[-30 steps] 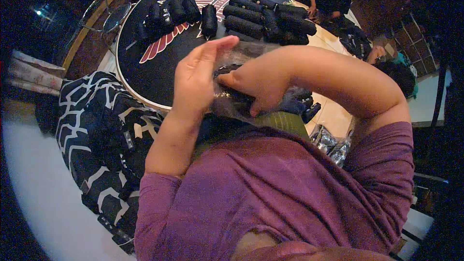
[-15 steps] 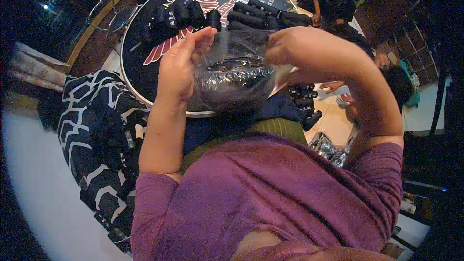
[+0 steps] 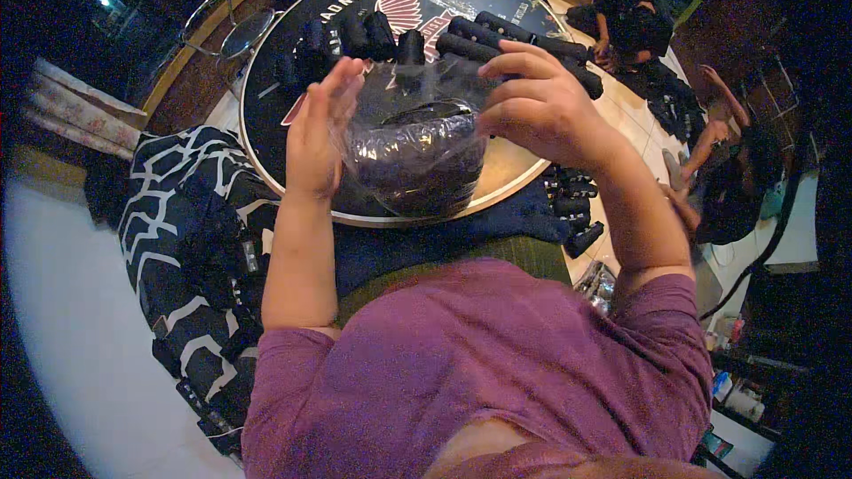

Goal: The recorder is placing printer toner cartridges into plastic bags and sealing them.

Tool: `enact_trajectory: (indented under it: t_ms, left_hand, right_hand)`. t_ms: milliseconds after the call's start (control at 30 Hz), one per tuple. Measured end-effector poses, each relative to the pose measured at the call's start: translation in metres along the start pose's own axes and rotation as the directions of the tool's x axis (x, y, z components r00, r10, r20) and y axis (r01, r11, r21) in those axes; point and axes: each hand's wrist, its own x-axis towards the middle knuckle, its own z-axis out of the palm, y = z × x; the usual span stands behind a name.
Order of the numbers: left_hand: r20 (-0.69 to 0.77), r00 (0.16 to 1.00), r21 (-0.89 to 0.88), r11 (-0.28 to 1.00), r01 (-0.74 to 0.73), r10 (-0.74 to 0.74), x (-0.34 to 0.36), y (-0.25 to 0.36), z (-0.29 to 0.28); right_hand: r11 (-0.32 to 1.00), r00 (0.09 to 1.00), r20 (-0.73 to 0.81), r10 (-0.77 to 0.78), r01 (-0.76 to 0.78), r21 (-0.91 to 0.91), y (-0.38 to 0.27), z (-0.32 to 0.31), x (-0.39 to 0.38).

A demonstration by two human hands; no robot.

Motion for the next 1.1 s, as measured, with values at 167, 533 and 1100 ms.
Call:
enact_trajectory:
  t_ms: [167, 533, 1100]
  left_hand:
    - [0.213, 0.976, 0.064, 0.998, 0.024, -0.037, -0.019, -0.028, -0.015]
    - [0.020, 0.993, 0.137, 0.983, -0.119, 0.117, -0.039, -0.047, 0.004]
    - [0.200, 0.960, -0.248, 0.958, -0.146, 0.198, -0.045, -0.063, -0.012]
  right_hand:
    - [0.642, 0.830, -0.208, 0.518, -0.217, 0.735, 0.011, 0.063, -0.048]
    - [0.291, 0.661, -0.070, 0.747, -0.230, 0.929, -0.028, 0.131, -0.043]
    - [0.946, 0.902, 0.300, 0.309, -0.260, -0.193, -0.041, 0.029, 0.060]
